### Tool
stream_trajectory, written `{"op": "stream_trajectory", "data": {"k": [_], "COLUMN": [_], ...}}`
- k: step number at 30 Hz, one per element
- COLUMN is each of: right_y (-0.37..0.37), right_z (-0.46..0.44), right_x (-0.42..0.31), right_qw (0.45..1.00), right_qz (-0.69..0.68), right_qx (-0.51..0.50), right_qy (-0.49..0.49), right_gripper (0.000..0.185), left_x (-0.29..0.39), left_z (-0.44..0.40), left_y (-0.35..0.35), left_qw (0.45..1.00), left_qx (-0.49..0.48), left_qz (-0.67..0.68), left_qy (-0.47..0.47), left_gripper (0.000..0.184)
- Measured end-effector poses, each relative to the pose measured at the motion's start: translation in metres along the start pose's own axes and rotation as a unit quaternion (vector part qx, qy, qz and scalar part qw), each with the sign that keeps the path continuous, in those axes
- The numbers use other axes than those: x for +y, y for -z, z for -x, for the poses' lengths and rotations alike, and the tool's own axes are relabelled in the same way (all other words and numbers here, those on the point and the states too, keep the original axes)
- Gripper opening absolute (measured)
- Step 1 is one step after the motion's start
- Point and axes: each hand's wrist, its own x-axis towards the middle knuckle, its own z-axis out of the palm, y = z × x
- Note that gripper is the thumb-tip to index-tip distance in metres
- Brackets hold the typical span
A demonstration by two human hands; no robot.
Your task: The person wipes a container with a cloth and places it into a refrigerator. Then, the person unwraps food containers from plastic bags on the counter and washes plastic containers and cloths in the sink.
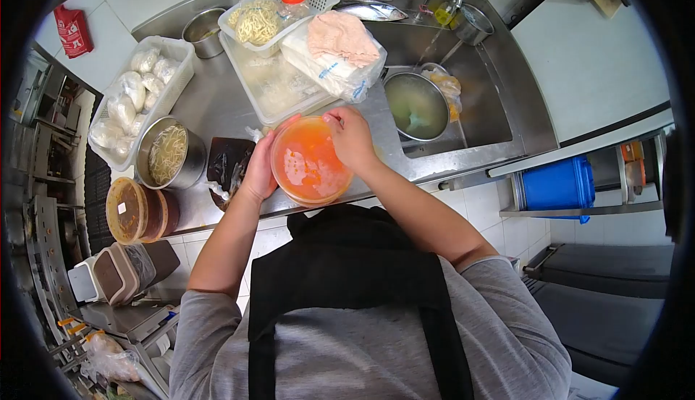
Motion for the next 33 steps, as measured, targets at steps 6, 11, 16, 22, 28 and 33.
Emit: {"op": "stream_trajectory", "data": {"k": [6, 11, 16, 22, 28, 33], "right_y": [-0.001, 0.015, 0.004, 0.007, 0.016, 0.021], "right_z": [-0.028, -0.011, 0.017, 0.016, 0.023, 0.032], "right_x": [-0.010, -0.005, 0.015, 0.006, 0.001, 0.008], "right_qw": [0.955, 0.989, 0.997, 0.996, 0.993, 0.958], "right_qz": [0.071, 0.066, 0.067, 0.036, -0.078, -0.285], "right_qx": [-0.098, -0.029, -0.017, 0.022, 0.047, 0.021], "right_qy": [0.271, 0.129, 0.045, 0.077, 0.073, -0.013], "right_gripper": [0.011, 0.015, 0.015, 0.014, 0.017, 0.020], "left_x": [-0.029, -0.018, -0.002, 0.002, 0.012, 0.031], "left_z": [0.022, 0.005, -0.002, 0.002, -0.005, -0.030], "left_y": [-0.010, 0.010, 0.005, 0.001, -0.001, -0.006], "left_qw": [0.980, 0.977, 0.992, 0.988, 0.995, 0.969], "left_qx": [0.102, 0.136, 0.120, 0.116, 0.073, -0.032], "left_qz": [0.014, -0.002, 0.010, 0.058, -0.050, -0.245], "left_qy": [-0.171, -0.166, 0.047, 0.082, 0.053, 0.028], "left_gripper": [0.051, 0.042, 0.042, 0.046, 0.043, 0.040]}}
